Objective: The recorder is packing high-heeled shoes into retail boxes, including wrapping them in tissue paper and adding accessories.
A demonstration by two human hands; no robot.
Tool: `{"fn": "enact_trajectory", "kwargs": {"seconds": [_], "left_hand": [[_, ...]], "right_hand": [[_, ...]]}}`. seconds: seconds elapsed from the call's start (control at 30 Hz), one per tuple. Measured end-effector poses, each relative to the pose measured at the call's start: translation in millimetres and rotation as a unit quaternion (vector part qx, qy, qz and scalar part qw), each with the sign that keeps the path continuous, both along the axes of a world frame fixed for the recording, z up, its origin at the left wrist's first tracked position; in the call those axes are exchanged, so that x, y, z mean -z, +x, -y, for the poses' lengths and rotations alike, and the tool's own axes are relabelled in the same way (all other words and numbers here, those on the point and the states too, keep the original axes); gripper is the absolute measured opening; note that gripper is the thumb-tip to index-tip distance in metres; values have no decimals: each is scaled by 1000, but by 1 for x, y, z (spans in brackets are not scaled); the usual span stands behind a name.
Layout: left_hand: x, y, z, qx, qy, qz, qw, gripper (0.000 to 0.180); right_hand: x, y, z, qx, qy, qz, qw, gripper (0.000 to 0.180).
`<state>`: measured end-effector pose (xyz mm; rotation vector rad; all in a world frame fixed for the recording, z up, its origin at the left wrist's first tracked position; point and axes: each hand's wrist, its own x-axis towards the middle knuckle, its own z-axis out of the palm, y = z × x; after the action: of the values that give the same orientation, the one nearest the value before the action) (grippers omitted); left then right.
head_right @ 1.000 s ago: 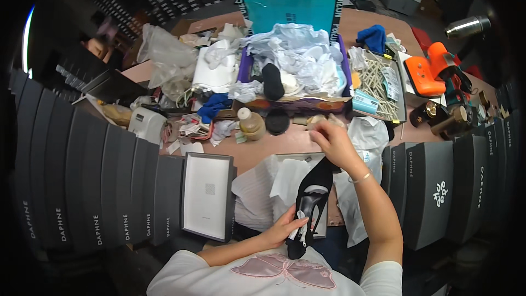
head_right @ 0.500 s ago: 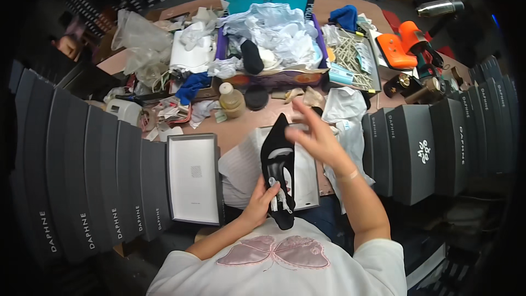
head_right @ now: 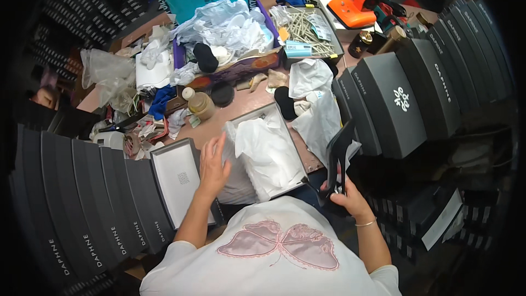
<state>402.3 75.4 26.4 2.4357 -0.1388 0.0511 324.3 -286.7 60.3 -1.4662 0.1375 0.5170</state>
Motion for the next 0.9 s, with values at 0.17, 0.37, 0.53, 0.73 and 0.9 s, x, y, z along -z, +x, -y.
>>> {"fn": "enact_trajectory", "kwargs": {"seconds": [0.17,0.37,0.53,0.73,0.9], "left_hand": [[48,54,-4,235,98,107,961,49],[-82,136,13,111,-106,85,984,20],[-67,157,-1,-67,-473,-3,878,13],[-91,85,37,-180,-672,-25,717,19],[-19,21,18,-168,-567,38,805,15]], "right_hand": [[-6,19,-27,-32,132,-65,989,70],[-52,29,-23,-144,317,-42,937,82],[-69,44,-50,-302,436,-110,841,87],[-57,79,-98,-392,336,-82,852,91],[-23,87,-108,-466,70,19,882,82]]}}
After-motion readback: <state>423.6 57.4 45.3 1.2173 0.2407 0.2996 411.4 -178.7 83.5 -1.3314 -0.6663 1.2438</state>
